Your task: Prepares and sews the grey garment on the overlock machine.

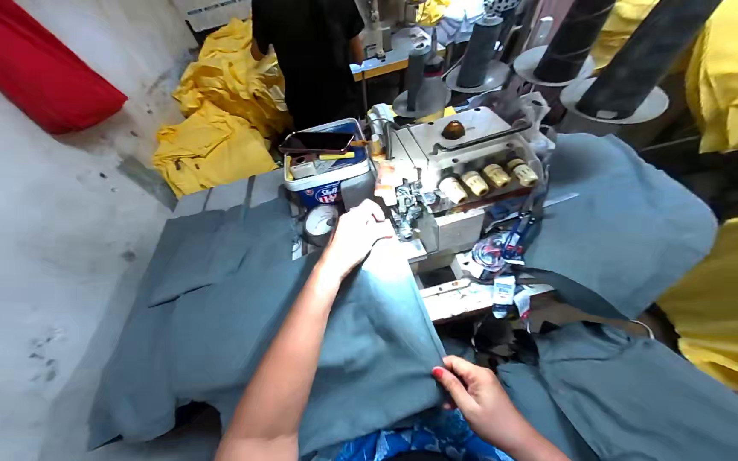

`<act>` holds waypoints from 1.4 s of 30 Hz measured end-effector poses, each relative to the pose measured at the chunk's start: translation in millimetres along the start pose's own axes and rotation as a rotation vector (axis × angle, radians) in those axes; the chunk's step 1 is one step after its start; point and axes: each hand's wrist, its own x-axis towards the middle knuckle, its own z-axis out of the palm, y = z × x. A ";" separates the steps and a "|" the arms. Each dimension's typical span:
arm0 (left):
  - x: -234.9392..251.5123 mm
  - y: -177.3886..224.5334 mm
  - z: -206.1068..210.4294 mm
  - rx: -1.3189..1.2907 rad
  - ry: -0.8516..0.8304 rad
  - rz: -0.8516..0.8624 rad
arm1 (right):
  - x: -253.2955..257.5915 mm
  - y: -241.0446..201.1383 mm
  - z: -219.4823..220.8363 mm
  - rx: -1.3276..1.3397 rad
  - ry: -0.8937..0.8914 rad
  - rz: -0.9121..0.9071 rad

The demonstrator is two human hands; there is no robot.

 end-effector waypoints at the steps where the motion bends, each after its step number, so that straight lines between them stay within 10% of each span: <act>1: -5.1 -3.1 8.2 0.146 0.024 0.056 | 2.4 3.1 2.1 0.008 -0.006 0.039; 5: -38.5 19.3 26.6 0.537 0.022 0.086 | 6.1 15.2 11.0 0.016 0.055 -0.040; 12: -81.3 37.0 61.4 0.456 0.126 0.188 | -34.6 12.1 12.8 -0.015 0.117 -0.081; 32: 29.3 -3.5 19.6 0.260 -0.032 -0.154 | 75.7 -10.8 0.7 0.281 0.150 -0.035; 37: 7.7 -18.2 3.9 0.090 0.152 -0.169 | 86.6 -12.2 -4.1 0.363 0.065 -0.003; 42: -159.5 -57.8 28.5 0.047 0.807 0.018 | 36.1 28.3 12.5 0.249 -0.081 0.072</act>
